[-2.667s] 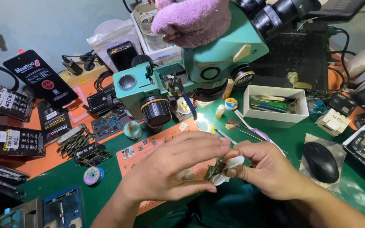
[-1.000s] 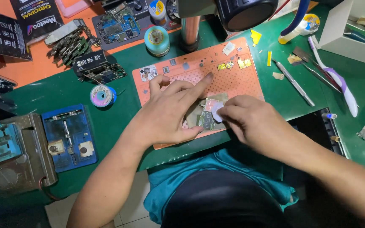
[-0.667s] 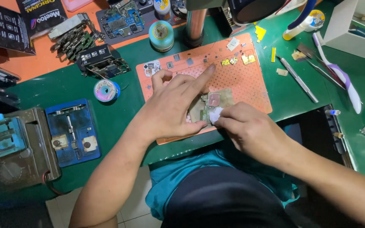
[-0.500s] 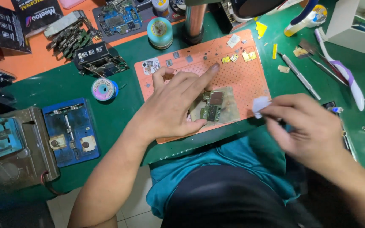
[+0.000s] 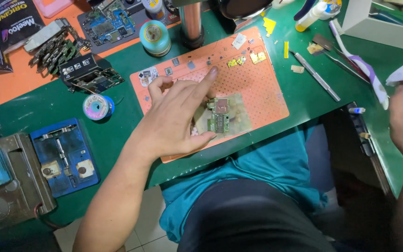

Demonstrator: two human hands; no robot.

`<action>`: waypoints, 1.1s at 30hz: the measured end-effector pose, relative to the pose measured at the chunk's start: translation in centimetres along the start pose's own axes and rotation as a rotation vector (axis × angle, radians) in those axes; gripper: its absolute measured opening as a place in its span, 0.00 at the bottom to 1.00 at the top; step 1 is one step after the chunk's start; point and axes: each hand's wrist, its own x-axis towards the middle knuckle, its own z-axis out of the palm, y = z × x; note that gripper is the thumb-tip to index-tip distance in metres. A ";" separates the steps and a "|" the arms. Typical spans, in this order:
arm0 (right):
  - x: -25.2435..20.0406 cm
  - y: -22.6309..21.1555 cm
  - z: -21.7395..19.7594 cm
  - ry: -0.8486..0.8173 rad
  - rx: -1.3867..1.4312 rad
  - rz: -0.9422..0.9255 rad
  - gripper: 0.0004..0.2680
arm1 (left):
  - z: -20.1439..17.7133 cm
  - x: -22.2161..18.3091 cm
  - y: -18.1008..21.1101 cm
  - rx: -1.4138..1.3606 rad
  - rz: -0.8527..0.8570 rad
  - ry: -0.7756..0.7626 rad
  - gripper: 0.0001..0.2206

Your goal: Cleaning a circuit board using a brush and a wipe at a repair bench.

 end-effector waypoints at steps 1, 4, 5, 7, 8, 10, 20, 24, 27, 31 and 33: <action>0.4 -0.3 0.0 0.003 -0.002 0.002 0.04 | 0.0 0.0 0.0 0.001 0.004 0.001 0.40; 1.4 -1.3 -0.1 0.027 0.106 0.014 0.03 | 0.0 -0.2 0.0 -0.014 0.013 0.009 0.42; 1.4 -1.4 -0.2 0.055 -0.043 0.025 0.05 | 0.0 0.0 0.0 -0.016 -0.008 -0.002 0.43; 1.7 -1.8 -0.7 0.093 -0.208 0.041 0.08 | -0.1 0.1 0.1 -0.019 -0.012 -0.003 0.44; 2.0 -2.0 -1.1 0.134 -0.132 0.048 0.04 | -0.1 0.0 0.1 -0.016 -0.026 -0.012 0.44; 2.8 -2.3 -1.9 0.178 -0.066 0.062 0.01 | 0.0 0.1 0.1 -0.018 -0.026 -0.021 0.43; 5.6 -3.3 0.7 -0.144 -0.531 0.223 0.08 | -0.2 0.0 0.3 0.002 -0.036 -0.023 0.45; 5.1 -1.3 2.1 -0.282 -0.476 0.304 0.11 | -0.2 0.1 0.5 -0.018 -0.076 -0.048 0.44; 4.1 0.3 3.0 -0.172 -0.461 0.195 0.06 | -0.2 0.1 0.4 -0.035 -0.059 -0.038 0.46; 3.6 -0.4 1.3 -0.173 -0.446 0.150 0.06 | 0.3 -0.2 0.0 -0.009 -0.032 -0.037 0.46; 3.4 -1.2 -0.4 -0.060 -0.156 0.132 0.05 | 0.6 -0.3 -0.2 0.008 -0.006 -0.017 0.47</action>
